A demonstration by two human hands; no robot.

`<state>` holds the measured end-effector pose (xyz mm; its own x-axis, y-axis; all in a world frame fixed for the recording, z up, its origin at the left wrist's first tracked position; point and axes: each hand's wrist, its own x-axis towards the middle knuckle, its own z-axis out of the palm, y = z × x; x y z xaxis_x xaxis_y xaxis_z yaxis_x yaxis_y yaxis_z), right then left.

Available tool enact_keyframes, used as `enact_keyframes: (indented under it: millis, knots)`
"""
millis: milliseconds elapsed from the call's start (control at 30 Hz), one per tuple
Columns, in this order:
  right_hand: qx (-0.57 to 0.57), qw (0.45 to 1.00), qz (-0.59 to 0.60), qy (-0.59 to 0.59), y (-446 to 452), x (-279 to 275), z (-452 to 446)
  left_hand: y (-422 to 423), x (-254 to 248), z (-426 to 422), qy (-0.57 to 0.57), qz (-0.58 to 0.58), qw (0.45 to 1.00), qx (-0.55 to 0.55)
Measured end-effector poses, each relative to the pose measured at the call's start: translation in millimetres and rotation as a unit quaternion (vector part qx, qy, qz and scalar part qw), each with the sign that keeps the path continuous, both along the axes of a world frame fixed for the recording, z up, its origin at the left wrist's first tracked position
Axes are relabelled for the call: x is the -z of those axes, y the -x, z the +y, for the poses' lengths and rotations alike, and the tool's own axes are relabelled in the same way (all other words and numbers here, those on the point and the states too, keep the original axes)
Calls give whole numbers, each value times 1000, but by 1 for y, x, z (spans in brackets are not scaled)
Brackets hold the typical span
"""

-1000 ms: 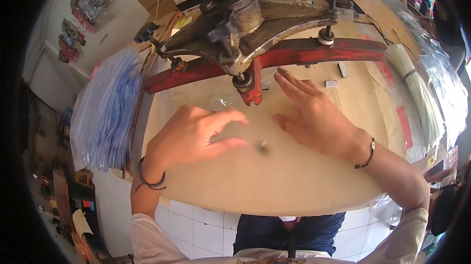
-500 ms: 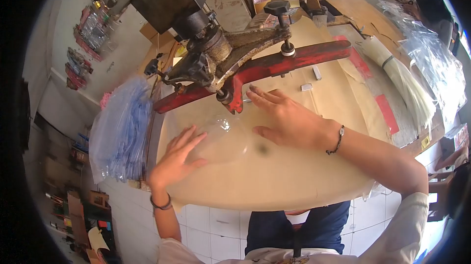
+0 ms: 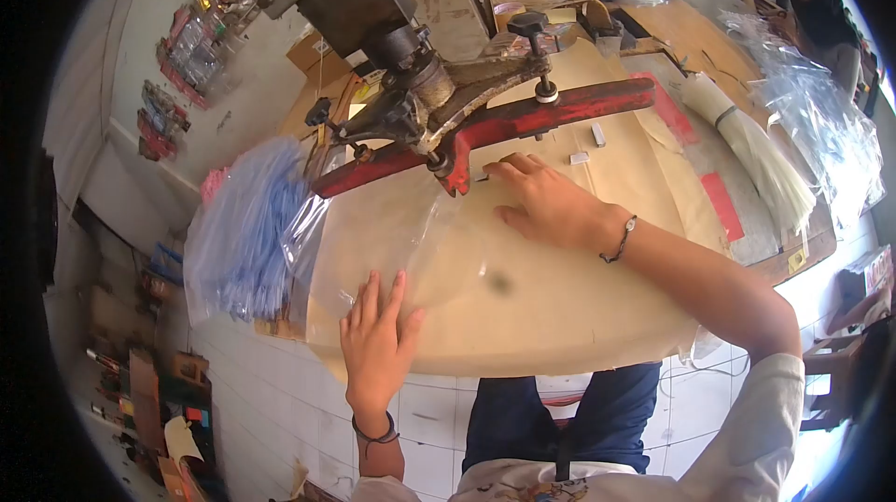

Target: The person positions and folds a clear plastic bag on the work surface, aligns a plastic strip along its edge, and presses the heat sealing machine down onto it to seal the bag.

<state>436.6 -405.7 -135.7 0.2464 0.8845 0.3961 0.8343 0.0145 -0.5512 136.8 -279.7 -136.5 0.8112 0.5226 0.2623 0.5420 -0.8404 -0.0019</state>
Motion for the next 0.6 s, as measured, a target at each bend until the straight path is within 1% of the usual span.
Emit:
enact_keyframes:
  millis: [33, 200, 300, 333, 433, 533, 600]
  knots:
    - [-6, 1000, -20, -10, 0, 1, 1, 1, 0, -8, -2, 4, 1000, -14]
    - [38, 994, -97, 17, 4, 2, 12, -9, 4, -29, -40, 9, 997, -71]
    - [63, 989, -132, 25, 1, 7, 15, -17, -2, -37, 13, -6, 995, -97]
    - [69, 987, -143, 27, 1, 8, 15, -19, -1, -37, 7, -5, 995, -97]
    - [75, 988, -135, 12, 3, 8, 14, -20, 1, -36, -5, -6, 995, -96]
    - [52, 986, -150, 55, 6, -3, 12, -20, 3, -34, -9, -15, 996, -87]
    - [59, 986, -144, 52, 8, -4, 12, -19, 7, -33, -14, -27, 996, -82]
